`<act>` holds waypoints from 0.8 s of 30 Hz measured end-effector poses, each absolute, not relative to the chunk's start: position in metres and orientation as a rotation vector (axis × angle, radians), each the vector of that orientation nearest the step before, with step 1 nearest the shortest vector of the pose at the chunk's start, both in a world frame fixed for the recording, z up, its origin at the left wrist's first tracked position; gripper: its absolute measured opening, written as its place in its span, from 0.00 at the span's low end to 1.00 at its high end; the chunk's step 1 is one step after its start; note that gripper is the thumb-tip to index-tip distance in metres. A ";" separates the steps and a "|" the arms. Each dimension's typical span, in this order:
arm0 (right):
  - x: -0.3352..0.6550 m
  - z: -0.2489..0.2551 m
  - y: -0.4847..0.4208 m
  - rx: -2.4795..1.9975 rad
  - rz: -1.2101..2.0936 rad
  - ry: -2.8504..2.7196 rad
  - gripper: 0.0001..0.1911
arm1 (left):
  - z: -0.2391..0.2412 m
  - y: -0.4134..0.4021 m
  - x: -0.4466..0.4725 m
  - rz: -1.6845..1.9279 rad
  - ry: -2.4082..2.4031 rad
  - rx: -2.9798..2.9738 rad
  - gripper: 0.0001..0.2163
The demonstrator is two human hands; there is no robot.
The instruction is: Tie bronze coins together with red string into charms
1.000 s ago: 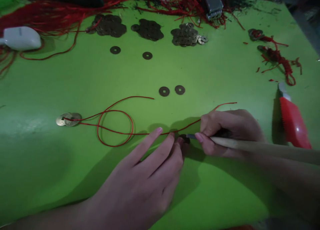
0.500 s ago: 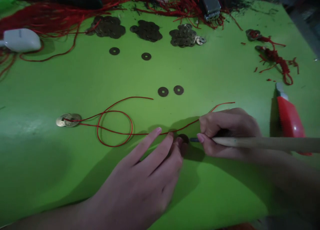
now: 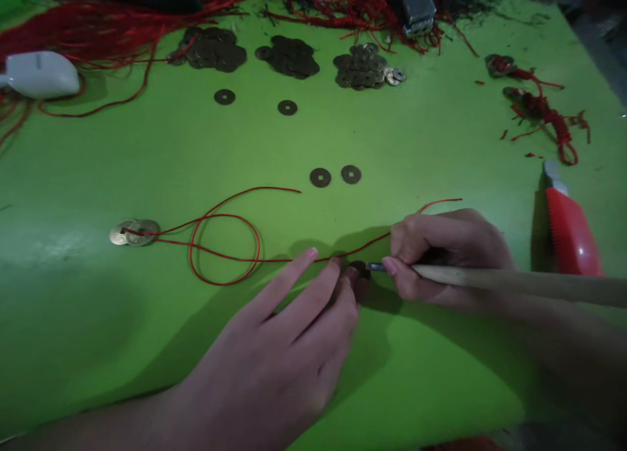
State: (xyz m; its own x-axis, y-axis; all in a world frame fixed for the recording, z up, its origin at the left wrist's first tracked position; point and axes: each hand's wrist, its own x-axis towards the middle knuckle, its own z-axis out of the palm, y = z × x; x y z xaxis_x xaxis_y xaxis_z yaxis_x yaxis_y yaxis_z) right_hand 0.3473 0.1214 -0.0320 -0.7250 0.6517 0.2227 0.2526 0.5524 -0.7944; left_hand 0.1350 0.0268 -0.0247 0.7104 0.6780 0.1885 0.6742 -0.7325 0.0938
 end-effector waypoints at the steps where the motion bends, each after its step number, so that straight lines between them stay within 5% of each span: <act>1: 0.347 -0.032 0.121 -0.725 1.058 -2.290 0.14 | -0.024 0.027 0.135 0.329 1.146 2.887 0.14; 24: 0.344 -0.031 0.119 -0.791 1.024 -2.273 0.12 | -0.025 0.028 0.134 0.315 1.107 2.914 0.15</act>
State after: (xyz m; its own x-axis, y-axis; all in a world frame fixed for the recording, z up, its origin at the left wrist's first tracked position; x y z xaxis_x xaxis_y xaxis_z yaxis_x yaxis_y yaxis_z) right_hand 0.3439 0.1190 -0.0309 -0.6940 0.6870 0.2154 0.2937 0.5433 -0.7865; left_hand 0.1339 0.0278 -0.0247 0.7298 0.6583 0.1843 0.6566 -0.7501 0.0790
